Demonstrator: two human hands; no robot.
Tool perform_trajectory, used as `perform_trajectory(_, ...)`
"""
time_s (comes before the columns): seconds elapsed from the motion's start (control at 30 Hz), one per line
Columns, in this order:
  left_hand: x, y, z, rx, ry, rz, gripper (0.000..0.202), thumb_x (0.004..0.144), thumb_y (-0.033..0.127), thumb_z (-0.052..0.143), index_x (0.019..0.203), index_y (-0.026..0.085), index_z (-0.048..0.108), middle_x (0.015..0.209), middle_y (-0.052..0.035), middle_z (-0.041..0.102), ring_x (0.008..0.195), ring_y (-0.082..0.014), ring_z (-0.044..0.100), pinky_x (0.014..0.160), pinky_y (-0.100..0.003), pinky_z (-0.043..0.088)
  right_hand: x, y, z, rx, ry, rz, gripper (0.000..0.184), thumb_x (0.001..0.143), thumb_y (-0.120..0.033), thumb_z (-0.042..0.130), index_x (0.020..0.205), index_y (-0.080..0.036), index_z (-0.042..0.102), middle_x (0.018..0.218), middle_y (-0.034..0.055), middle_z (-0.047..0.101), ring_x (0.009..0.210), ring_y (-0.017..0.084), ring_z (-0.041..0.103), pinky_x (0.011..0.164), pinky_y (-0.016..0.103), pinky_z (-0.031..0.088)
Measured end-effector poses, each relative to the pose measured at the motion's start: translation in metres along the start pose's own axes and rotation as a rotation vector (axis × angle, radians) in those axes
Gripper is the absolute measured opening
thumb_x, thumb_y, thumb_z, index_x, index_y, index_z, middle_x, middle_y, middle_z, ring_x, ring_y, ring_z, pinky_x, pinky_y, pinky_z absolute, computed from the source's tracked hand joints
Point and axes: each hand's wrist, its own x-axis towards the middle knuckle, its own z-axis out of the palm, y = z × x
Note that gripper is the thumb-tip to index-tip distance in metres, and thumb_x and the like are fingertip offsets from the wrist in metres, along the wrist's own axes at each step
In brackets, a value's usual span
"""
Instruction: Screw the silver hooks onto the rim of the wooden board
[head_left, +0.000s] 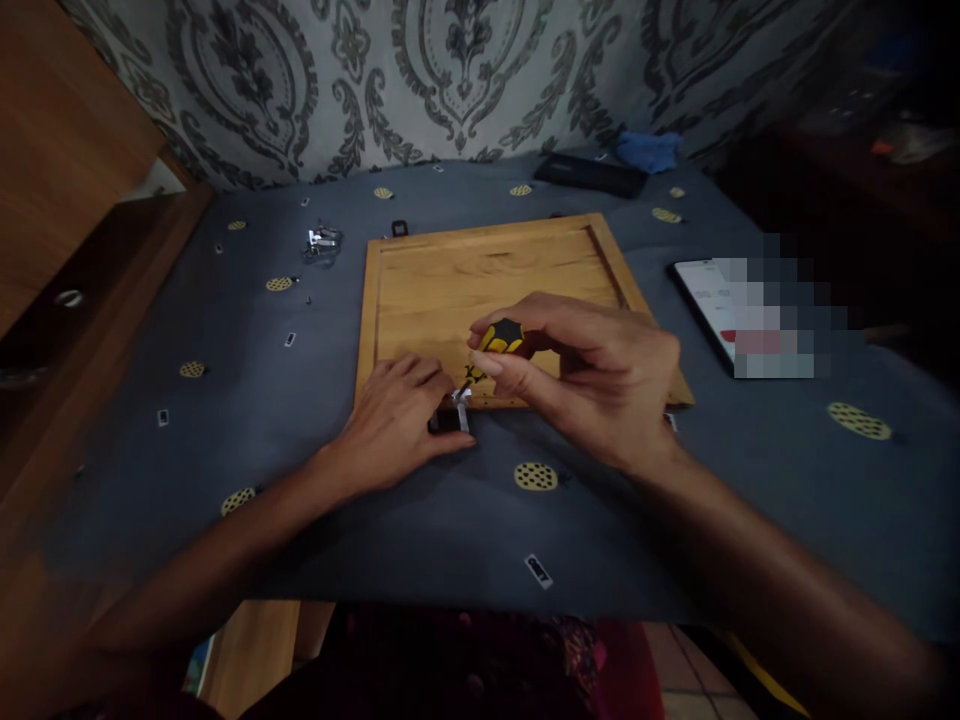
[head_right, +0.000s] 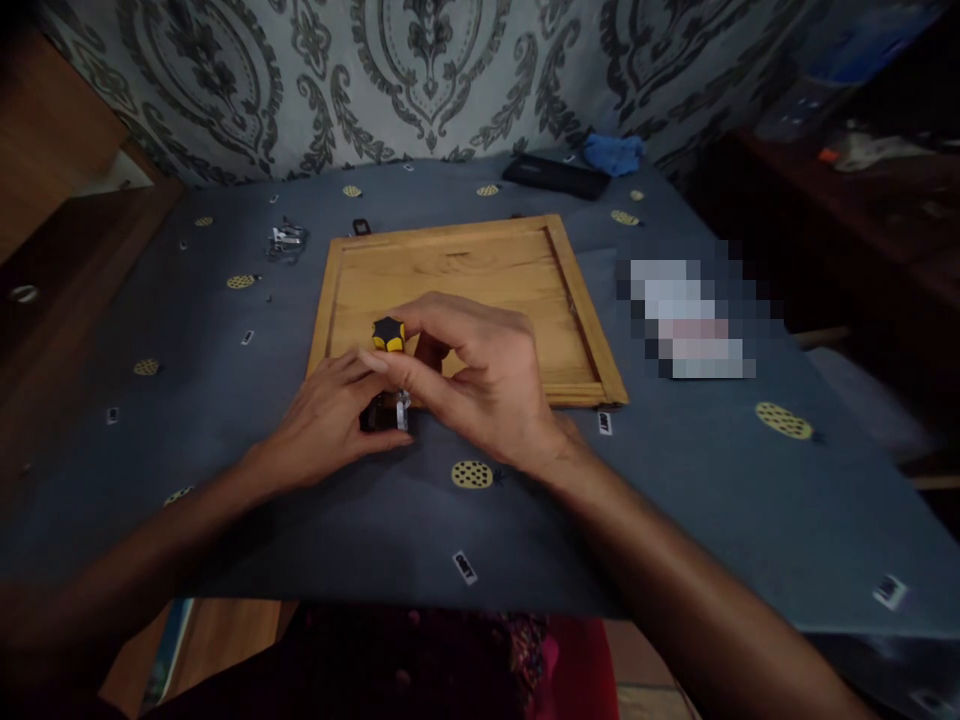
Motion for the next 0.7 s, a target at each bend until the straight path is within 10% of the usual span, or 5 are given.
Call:
perform_trajectory(0.2,0.001,0.000,-0.001,0.033,0.009,0.010,0.041,0.083,0.054,0.074,0.097,0.016,0.066,0.099,-0.0065,0.065,0.098,-0.0278,0.058,0.084,-0.041,0.046,-0.002,-0.008,-0.004,0.077,0.169,-0.029,0.008,0.092,-0.037,0.067,0.095,-0.030,0.068,0.094,-0.0008,0.071,0.060,0.012,0.065,0.052,0.030,0.054)
perform_trajectory(0.7,0.001,0.000,0.000,0.045,0.017,0.005,0.040,0.084,0.053,0.074,0.098,0.017,0.066,0.099,-0.0066,0.065,0.100,-0.0275,0.059,0.085,-0.040,0.046,-0.005,0.010,0.005,0.022,0.095,0.048,0.018,0.090,-0.043,0.068,0.092,-0.025,0.068,0.086,0.0028,0.069,0.066,0.015,0.062,0.057,0.030,0.053)
